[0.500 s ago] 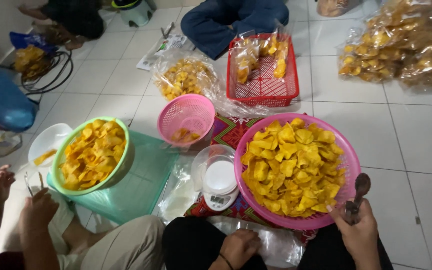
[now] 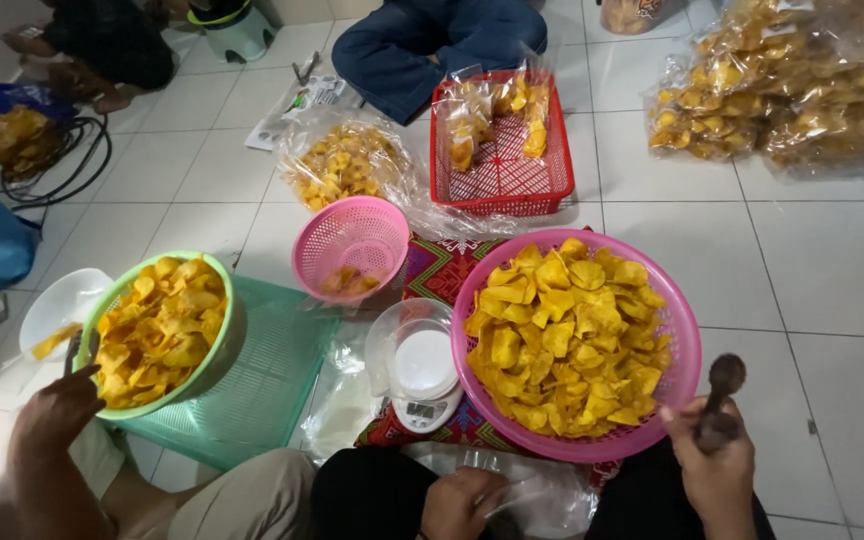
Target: Manually packaging fried chips into plastic bags using tongs and a digital scale on the floor.
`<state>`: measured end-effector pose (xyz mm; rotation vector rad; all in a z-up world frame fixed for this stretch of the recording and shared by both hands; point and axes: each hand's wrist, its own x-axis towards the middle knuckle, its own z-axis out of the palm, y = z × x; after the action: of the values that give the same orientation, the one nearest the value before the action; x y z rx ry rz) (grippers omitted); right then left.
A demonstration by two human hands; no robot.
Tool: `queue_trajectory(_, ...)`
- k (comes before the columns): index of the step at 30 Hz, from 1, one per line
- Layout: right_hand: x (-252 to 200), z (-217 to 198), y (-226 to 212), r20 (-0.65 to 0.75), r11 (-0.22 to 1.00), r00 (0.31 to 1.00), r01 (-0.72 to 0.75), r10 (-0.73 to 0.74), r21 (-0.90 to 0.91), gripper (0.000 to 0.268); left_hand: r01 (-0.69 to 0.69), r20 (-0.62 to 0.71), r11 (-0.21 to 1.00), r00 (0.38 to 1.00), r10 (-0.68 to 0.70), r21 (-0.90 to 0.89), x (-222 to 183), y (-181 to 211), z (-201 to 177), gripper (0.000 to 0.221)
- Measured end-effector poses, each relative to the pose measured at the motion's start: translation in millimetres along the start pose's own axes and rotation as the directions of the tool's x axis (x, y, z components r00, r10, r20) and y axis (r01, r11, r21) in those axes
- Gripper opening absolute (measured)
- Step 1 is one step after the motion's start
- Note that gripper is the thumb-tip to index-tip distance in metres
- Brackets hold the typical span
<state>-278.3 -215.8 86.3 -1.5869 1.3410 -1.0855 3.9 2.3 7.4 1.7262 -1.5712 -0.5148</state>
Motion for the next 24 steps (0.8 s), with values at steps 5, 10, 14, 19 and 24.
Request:
queue_trajectory(5, -6, 3, 2, -0.07, 0.975, 0.991, -0.1, 0.117, 0.2, 0.019, -0.042, -0.108, 0.998, 0.993, 0.048, 0.052, 2, 12, -8, 0.022)
queue_trajectory(10, -7, 6, -15, -0.043, 0.988, 0.993, -0.103, 0.108, 0.112, 0.035, 0.026, -0.132, 0.999, 0.991, -0.021, 0.04, 8, 36, -25, 0.023)
queue_trajectory(14, -7, 3, 7, 0.052, 0.983, 0.994, -0.107, 0.1, 0.149, 0.036, 0.09, -0.216, 0.996, 0.972, -0.091, -0.011, 8, 43, -31, 0.023)
queue_trajectory(19, -26, 1, -14, 0.534, 0.944, 0.839, -0.254, 0.106, 0.212, 0.009, 0.301, -0.167, 0.94, 0.931, -0.326, -0.158, 3, 20, -22, 0.025)
queue_trajectory(24, -79, 99, 25, 0.893, 0.935, 0.445, -0.286, -0.066, 0.211, 0.031, 0.321, -0.209, 0.921, 0.907, -0.366, -0.222, 2, 3, -11, 0.032)
